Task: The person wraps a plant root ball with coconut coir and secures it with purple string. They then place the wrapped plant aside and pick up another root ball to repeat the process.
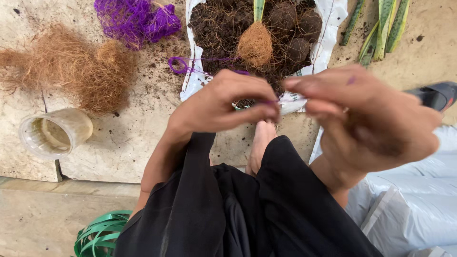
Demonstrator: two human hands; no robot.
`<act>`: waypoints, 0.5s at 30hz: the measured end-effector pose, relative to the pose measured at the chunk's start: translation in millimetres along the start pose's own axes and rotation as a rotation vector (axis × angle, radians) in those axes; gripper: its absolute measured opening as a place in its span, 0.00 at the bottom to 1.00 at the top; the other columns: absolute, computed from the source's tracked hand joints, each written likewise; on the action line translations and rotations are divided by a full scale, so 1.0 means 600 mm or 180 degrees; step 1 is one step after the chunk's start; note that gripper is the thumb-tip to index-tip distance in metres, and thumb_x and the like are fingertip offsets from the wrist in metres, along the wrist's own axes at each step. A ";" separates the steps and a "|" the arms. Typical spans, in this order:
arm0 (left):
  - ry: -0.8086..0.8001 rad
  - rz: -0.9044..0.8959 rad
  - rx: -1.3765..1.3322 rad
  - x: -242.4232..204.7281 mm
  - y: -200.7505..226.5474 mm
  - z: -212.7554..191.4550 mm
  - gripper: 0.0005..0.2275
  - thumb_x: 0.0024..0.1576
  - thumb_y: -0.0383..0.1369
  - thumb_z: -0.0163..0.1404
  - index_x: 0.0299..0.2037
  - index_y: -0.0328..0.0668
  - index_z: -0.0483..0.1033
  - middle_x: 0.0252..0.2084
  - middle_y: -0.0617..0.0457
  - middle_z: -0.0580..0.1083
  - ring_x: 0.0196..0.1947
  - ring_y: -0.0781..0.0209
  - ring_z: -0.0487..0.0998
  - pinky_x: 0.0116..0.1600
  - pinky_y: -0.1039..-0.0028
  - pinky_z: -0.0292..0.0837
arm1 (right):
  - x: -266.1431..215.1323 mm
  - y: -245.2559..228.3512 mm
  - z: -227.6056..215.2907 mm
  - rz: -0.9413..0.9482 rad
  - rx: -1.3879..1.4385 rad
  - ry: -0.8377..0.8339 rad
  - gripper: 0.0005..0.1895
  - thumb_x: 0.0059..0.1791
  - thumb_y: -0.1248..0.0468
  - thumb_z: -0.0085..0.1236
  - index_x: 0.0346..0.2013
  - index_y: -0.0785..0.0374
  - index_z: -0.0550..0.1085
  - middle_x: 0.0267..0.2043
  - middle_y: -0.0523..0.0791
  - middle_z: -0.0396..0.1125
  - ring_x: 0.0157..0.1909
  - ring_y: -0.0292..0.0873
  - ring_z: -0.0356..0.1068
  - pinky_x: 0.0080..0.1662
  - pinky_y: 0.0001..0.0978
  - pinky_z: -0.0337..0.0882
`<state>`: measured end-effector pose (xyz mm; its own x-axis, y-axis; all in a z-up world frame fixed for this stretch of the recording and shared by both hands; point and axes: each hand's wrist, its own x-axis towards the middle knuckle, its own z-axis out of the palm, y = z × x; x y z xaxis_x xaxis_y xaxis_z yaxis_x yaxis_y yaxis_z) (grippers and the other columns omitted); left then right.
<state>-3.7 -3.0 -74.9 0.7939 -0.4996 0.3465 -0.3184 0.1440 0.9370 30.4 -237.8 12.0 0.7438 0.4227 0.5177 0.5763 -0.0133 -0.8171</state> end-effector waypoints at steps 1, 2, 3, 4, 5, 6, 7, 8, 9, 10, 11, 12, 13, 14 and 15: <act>-0.0212 -0.0166 -0.0267 -0.001 -0.011 -0.002 0.05 0.73 0.31 0.49 0.47 0.45 0.79 0.43 0.56 0.81 0.39 0.69 0.86 0.44 0.78 0.87 | 0.001 0.005 -0.006 -0.0031 -0.0296 0.0060 0.07 0.59 0.72 0.63 0.46 0.77 0.75 0.41 0.57 0.75 0.43 0.46 0.81 0.43 0.33 0.81; 0.0057 -0.0202 -0.0254 -0.006 -0.018 -0.012 0.06 0.73 0.31 0.48 0.46 0.44 0.78 0.40 0.56 0.80 0.35 0.70 0.84 0.39 0.80 0.82 | 0.002 0.012 -0.012 -0.0049 -0.0627 0.0098 0.07 0.59 0.73 0.65 0.45 0.77 0.76 0.40 0.57 0.75 0.42 0.46 0.81 0.43 0.33 0.81; 0.0326 -0.0237 -0.0239 -0.014 -0.021 -0.028 0.07 0.74 0.30 0.47 0.45 0.43 0.78 0.37 0.55 0.79 0.31 0.70 0.81 0.33 0.83 0.77 | 0.000 0.015 -0.019 -0.0011 -0.0950 0.0087 0.07 0.57 0.74 0.66 0.44 0.77 0.76 0.39 0.56 0.75 0.40 0.45 0.80 0.41 0.32 0.79; 0.0604 -0.0273 -0.0219 -0.025 -0.020 -0.041 0.08 0.74 0.30 0.46 0.43 0.42 0.78 0.35 0.55 0.78 0.26 0.71 0.78 0.28 0.85 0.73 | -0.001 0.018 -0.025 0.0021 -0.1266 0.0066 0.07 0.56 0.74 0.68 0.43 0.77 0.77 0.38 0.55 0.76 0.38 0.44 0.79 0.39 0.31 0.76; 0.0716 -0.0423 -0.0095 -0.036 -0.017 -0.050 0.08 0.73 0.31 0.48 0.43 0.41 0.79 0.35 0.55 0.79 0.25 0.72 0.76 0.27 0.85 0.69 | -0.004 0.017 -0.028 0.0168 -0.1624 -0.0002 0.08 0.54 0.74 0.71 0.40 0.77 0.78 0.36 0.55 0.75 0.35 0.44 0.77 0.36 0.31 0.73; 0.0829 -0.0572 0.0033 -0.047 -0.011 -0.057 0.07 0.71 0.31 0.49 0.44 0.39 0.79 0.35 0.55 0.79 0.23 0.73 0.74 0.26 0.84 0.65 | -0.006 0.020 -0.031 0.0309 -0.1817 -0.0120 0.09 0.53 0.73 0.73 0.38 0.76 0.78 0.34 0.54 0.74 0.34 0.43 0.75 0.35 0.30 0.71; 0.0940 -0.0723 0.0160 -0.053 -0.008 -0.061 0.07 0.70 0.31 0.50 0.44 0.37 0.80 0.36 0.54 0.80 0.21 0.74 0.72 0.24 0.84 0.62 | -0.007 0.022 -0.034 0.0444 -0.2013 -0.0248 0.10 0.53 0.73 0.75 0.37 0.76 0.78 0.33 0.53 0.74 0.33 0.42 0.74 0.35 0.29 0.69; 0.1006 -0.0915 0.0516 -0.056 -0.006 -0.059 0.07 0.69 0.31 0.52 0.44 0.37 0.81 0.35 0.54 0.80 0.23 0.72 0.73 0.26 0.81 0.62 | -0.007 0.027 -0.035 0.0576 -0.2033 -0.0433 0.11 0.54 0.73 0.76 0.36 0.75 0.78 0.32 0.52 0.74 0.34 0.41 0.73 0.36 0.28 0.68; 0.1066 -0.1108 0.0871 -0.055 -0.006 -0.053 0.06 0.68 0.31 0.54 0.44 0.37 0.82 0.35 0.54 0.81 0.24 0.70 0.74 0.27 0.79 0.63 | -0.009 0.033 -0.034 0.0707 -0.2052 -0.0618 0.12 0.55 0.72 0.77 0.35 0.74 0.78 0.31 0.50 0.74 0.35 0.40 0.73 0.38 0.26 0.67; 0.1123 -0.1302 0.1234 -0.054 -0.005 -0.048 0.06 0.67 0.31 0.56 0.44 0.36 0.83 0.35 0.54 0.81 0.26 0.68 0.75 0.28 0.76 0.63 | -0.011 0.040 -0.031 0.0832 -0.1950 -0.0607 0.11 0.55 0.73 0.75 0.36 0.74 0.78 0.32 0.50 0.74 0.35 0.40 0.73 0.37 0.26 0.67; 0.1082 -0.1266 0.1458 -0.049 -0.005 -0.044 0.06 0.67 0.31 0.57 0.45 0.36 0.83 0.36 0.54 0.81 0.27 0.67 0.76 0.30 0.76 0.66 | -0.012 0.048 -0.027 0.0956 -0.1846 -0.0597 0.09 0.54 0.74 0.74 0.37 0.75 0.78 0.33 0.51 0.74 0.35 0.40 0.74 0.36 0.25 0.68; 0.1027 -0.1212 0.1673 -0.041 -0.006 -0.040 0.06 0.66 0.32 0.57 0.45 0.37 0.83 0.37 0.53 0.80 0.29 0.66 0.77 0.32 0.76 0.69 | -0.015 0.053 -0.025 0.1081 -0.1760 -0.0577 0.08 0.54 0.74 0.73 0.39 0.76 0.78 0.33 0.51 0.74 0.35 0.40 0.74 0.35 0.25 0.68; 0.0971 -0.1156 0.1887 -0.033 -0.006 -0.039 0.06 0.66 0.32 0.58 0.45 0.37 0.83 0.38 0.53 0.80 0.30 0.66 0.78 0.34 0.76 0.72 | -0.019 0.055 -0.024 0.1226 -0.1430 -0.0497 0.07 0.56 0.75 0.71 0.40 0.75 0.78 0.35 0.50 0.74 0.37 0.38 0.75 0.38 0.24 0.71; 0.0901 -0.1297 0.1783 -0.026 -0.006 -0.039 0.06 0.66 0.33 0.58 0.45 0.37 0.83 0.39 0.53 0.80 0.31 0.65 0.79 0.35 0.74 0.73 | -0.025 0.054 -0.024 0.1377 -0.1111 -0.0407 0.06 0.57 0.75 0.69 0.41 0.75 0.77 0.37 0.49 0.74 0.39 0.37 0.75 0.41 0.23 0.73; 0.0828 -0.1437 0.1678 -0.020 -0.005 -0.040 0.07 0.65 0.33 0.58 0.45 0.38 0.83 0.39 0.53 0.80 0.32 0.64 0.80 0.37 0.72 0.75 | -0.029 0.054 -0.027 0.1567 -0.0778 -0.0271 0.05 0.57 0.74 0.67 0.41 0.73 0.77 0.38 0.48 0.74 0.40 0.36 0.76 0.43 0.23 0.75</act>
<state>0.1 23.2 -81.0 0.9827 -0.1851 -0.0067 -0.0864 -0.4897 0.8676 41.4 -260.4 -19.4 0.9210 0.3851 0.0591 0.2371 -0.4334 -0.8695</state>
